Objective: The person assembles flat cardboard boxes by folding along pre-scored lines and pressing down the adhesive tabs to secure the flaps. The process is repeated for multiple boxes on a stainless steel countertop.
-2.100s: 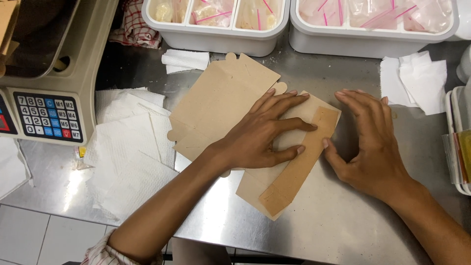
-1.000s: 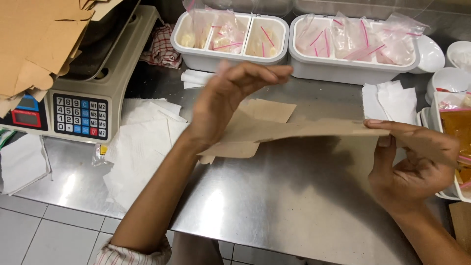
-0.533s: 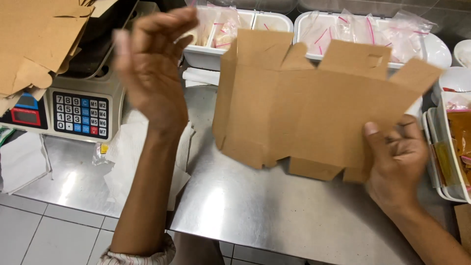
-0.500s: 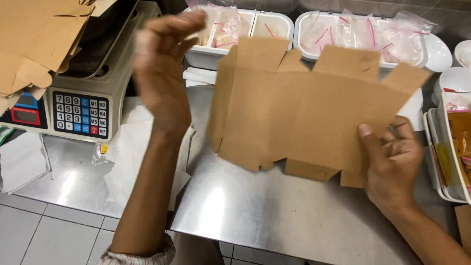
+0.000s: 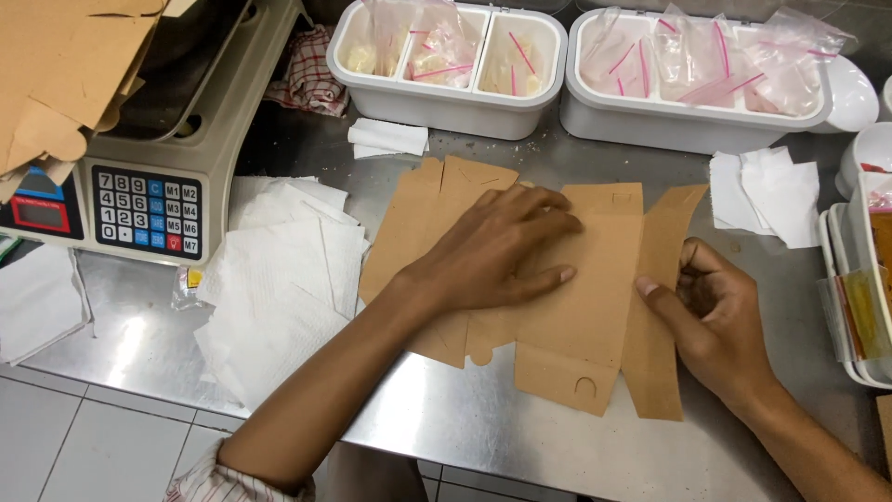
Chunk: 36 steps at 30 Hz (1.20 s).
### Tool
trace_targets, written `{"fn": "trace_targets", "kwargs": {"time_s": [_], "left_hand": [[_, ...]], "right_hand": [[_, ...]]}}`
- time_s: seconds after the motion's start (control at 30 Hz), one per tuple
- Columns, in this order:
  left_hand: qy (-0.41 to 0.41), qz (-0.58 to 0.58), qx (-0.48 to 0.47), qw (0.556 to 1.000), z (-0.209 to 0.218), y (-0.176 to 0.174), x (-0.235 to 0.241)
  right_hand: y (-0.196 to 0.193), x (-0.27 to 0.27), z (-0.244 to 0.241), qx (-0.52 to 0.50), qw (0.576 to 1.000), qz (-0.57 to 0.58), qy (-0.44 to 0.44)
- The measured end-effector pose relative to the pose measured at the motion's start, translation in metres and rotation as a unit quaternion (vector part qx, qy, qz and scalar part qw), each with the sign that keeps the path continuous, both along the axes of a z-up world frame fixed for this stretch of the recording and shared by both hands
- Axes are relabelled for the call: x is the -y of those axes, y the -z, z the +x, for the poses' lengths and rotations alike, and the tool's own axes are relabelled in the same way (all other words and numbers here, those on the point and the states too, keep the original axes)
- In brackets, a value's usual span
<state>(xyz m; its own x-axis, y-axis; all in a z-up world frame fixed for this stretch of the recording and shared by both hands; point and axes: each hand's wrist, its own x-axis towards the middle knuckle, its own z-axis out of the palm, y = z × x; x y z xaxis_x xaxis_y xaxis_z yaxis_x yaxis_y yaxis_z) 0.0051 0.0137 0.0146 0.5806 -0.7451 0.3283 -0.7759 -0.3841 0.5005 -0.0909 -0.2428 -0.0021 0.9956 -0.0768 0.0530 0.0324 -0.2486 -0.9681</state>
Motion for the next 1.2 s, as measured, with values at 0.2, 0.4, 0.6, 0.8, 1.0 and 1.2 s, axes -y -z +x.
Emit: {"fn": "trace_targets", "kwargs": {"time_s": [0.2,0.4,0.6,0.8,1.0,1.2], "left_hand": [[-0.003,0.004,-0.011,1.0,-0.006,0.007,0.005],[-0.005,-0.015,0.002,1.0,-0.009,0.006,0.007],[0.037,0.017,-0.078,0.996,-0.015,0.009,0.011],[0.072,0.057,-0.08,0.993,-0.013,0.015,0.007],[0.091,0.069,-0.067,0.991,-0.01,0.014,0.007],[0.11,0.02,-0.095,0.989,-0.008,0.012,0.004]], "right_hand": [[-0.006,-0.006,-0.002,0.134,0.975,-0.169,-0.045],[-0.003,-0.007,-0.002,0.163,0.92,-0.338,-0.114],[-0.011,-0.02,-0.003,0.22,0.888,-0.381,-0.134],[-0.012,-0.012,0.003,0.224,0.909,-0.332,-0.112],[-0.005,-0.002,0.011,0.179,0.906,-0.384,0.003],[-0.002,-0.001,0.012,0.118,0.904,-0.411,0.009]]}}
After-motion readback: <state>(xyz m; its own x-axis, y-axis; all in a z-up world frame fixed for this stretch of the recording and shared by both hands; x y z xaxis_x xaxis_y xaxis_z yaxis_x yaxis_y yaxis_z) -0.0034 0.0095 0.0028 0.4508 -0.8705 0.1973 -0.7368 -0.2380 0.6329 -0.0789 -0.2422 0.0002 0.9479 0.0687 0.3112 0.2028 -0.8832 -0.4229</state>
